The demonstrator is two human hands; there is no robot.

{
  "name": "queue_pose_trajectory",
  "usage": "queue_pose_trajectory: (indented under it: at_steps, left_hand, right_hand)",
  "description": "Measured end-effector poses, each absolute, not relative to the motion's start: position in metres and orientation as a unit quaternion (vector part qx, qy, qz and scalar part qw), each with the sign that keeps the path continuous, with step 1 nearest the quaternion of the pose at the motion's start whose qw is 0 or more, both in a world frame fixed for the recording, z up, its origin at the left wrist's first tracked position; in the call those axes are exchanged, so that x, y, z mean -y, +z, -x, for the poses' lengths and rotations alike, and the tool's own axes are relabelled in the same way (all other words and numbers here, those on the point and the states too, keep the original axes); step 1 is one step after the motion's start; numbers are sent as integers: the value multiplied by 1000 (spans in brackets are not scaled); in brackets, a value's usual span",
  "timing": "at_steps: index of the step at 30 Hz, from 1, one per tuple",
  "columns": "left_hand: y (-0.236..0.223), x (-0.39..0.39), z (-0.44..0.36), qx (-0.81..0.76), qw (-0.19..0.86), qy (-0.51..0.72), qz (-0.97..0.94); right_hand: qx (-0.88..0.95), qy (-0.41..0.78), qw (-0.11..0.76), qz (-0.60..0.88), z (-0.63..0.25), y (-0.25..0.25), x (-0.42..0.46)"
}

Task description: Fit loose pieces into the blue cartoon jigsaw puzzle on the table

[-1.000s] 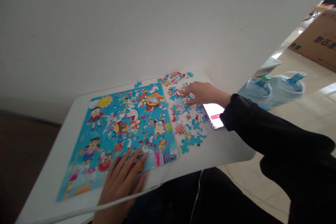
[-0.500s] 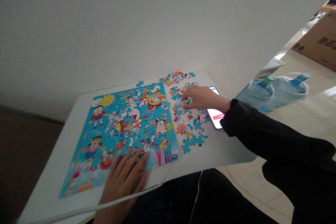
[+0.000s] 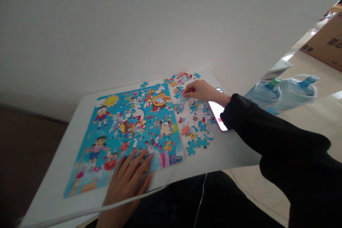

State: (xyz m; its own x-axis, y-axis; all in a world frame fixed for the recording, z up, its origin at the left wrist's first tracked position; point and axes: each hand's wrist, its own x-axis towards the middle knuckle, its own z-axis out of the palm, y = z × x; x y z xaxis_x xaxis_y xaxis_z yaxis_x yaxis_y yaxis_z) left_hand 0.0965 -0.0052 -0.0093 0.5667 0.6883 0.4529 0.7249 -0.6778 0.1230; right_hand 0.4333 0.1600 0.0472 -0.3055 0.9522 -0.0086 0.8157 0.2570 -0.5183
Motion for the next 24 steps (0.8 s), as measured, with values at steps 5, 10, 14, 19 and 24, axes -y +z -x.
queue_pose_trajectory:
  at_steps: [5,10,14,19,24]
  left_hand:
    - [-8,6,-96,406,34,-230,884]
    - [-6,6,-97,405,32,-231,884]
    - [-5,6,-98,410,27,-233,882]
    - [-6,6,-97,408,27,-235,882]
    - [-8,6,-97,411,24,-237,880]
  right_hand:
    - [821,287,107,483,-414,51,-169]
    - [860,269,66,430,-416,52,-147]
    - [847,254,57,463,-433,51,-131]
    - [845,226,11,484,-444,52,-117]
    - [853,188,-15,487,-437,57,-109]
